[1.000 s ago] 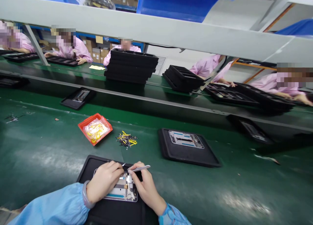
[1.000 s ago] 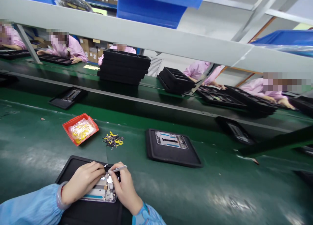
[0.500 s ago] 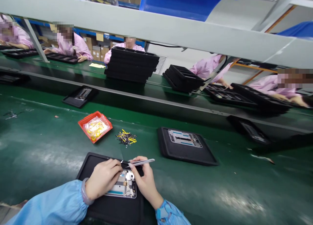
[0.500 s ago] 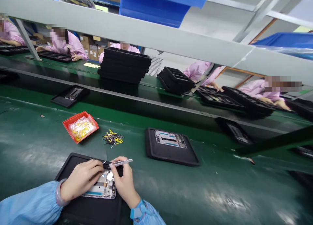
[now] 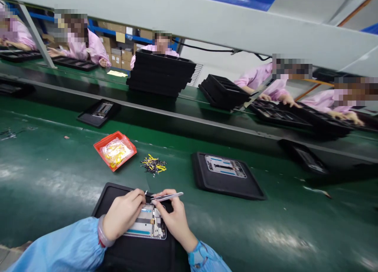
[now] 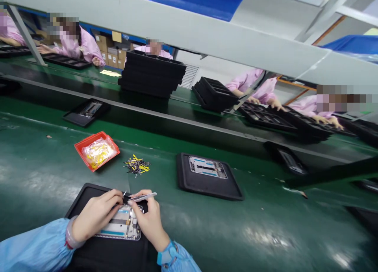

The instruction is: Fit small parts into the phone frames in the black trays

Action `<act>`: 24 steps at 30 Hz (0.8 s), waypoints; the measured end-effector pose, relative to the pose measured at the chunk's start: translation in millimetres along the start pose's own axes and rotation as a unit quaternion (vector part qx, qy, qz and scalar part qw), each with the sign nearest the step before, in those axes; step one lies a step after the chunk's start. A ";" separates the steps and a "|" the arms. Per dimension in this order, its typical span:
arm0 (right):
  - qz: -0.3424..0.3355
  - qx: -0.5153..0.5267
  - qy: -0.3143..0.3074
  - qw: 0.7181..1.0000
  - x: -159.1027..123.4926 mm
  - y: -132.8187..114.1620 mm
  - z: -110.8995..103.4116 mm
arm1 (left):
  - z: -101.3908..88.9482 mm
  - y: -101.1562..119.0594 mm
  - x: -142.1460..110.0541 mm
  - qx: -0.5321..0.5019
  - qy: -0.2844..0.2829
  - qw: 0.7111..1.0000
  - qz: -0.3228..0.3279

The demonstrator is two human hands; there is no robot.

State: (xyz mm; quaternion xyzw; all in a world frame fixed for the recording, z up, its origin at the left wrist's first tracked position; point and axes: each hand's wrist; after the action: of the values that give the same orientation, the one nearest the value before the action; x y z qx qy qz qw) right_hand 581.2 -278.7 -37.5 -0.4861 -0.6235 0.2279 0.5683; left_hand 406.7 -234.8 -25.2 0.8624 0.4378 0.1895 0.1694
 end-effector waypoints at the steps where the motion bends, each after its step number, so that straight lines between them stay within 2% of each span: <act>1: -0.001 -0.001 0.003 1.000 -0.3 0.2 -0.2 | 0.3 0.2 -0.1 0.002 0.000 1.000 0.002; 5: -0.004 0.002 0.011 1.000 -1.0 0.3 -0.1 | 1.5 0.8 -0.9 0.009 -0.004 1.000 0.007; 12: 0.006 0.022 -0.028 0.999 4.1 -0.4 -0.8 | -0.1 -4.8 2.6 -0.011 -0.023 1.000 0.001; 20: -0.025 0.040 -0.068 0.997 10.5 -0.9 -4.4 | -5.4 -16.3 11.2 -0.084 -0.090 0.992 -0.011; 24: -0.019 0.044 -0.070 0.996 10.0 -1.4 -3.7 | -10.7 -21.7 13.3 -0.096 -0.093 0.990 0.038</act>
State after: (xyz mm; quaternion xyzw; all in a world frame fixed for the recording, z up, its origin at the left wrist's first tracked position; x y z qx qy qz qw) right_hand 585.3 -271.7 -30.5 -0.4317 -0.6599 0.2777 0.5487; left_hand 393.9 -210.5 -23.5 0.8722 0.3665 0.1561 0.2840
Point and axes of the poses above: each hand's wrist, its own x-axis towards the middle knuckle, its own z-axis out of the palm, y = z × x, and after that the axes turned 15 degrees about -z, right-handed
